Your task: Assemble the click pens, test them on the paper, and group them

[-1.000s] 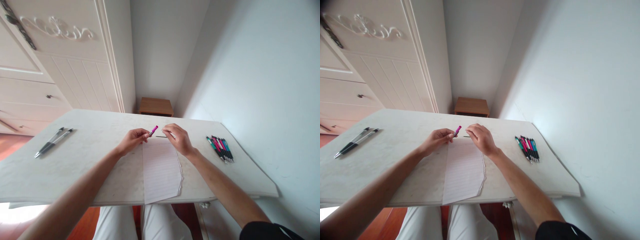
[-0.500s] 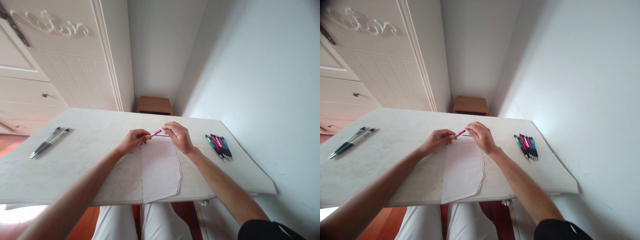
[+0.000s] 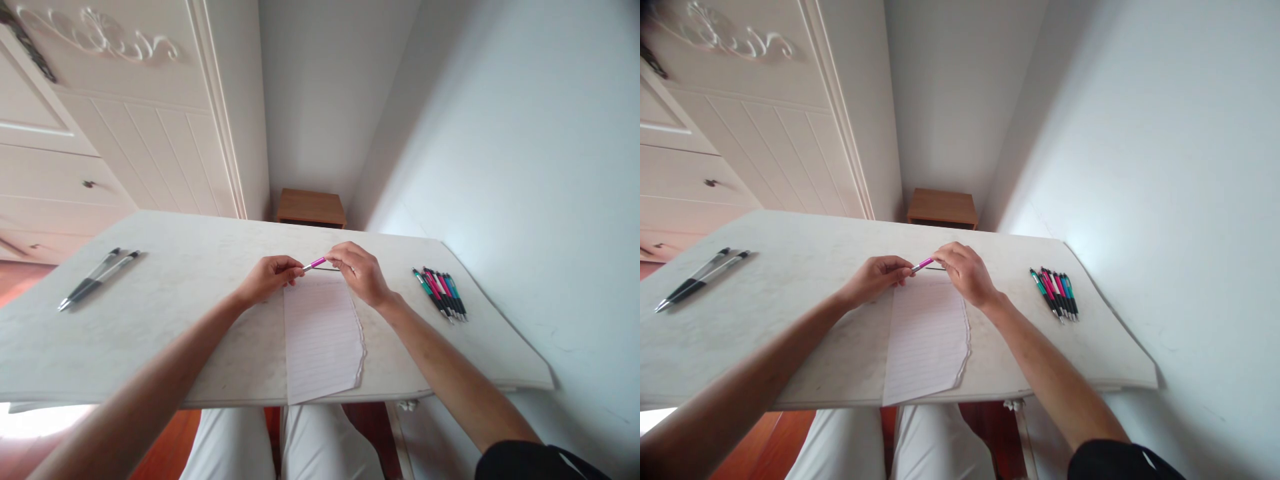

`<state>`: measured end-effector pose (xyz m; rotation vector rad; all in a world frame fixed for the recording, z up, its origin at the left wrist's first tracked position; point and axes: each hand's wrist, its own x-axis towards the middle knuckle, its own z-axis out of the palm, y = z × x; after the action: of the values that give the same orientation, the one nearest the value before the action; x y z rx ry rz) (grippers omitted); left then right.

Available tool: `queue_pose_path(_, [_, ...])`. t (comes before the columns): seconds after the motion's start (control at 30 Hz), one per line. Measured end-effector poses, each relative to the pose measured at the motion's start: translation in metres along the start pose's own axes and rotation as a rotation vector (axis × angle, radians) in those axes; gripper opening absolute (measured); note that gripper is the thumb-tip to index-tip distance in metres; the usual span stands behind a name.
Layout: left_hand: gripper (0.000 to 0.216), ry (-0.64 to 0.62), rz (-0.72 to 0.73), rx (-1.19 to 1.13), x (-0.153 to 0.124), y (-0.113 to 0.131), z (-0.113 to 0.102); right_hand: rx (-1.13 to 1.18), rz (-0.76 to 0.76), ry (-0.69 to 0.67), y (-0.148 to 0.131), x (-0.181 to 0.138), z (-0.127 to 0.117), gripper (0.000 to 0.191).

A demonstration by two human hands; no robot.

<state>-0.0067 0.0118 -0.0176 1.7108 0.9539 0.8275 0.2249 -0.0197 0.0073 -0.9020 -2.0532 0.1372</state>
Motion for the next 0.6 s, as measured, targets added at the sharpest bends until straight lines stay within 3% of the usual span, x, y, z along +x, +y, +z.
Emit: queue_pose_path(0.6, [0.045,0.011,-0.004,-0.019,0.0006,-0.003,-0.0016,-0.03,0.008,0.017,0.0058,0.0013,-0.0063,0.016])
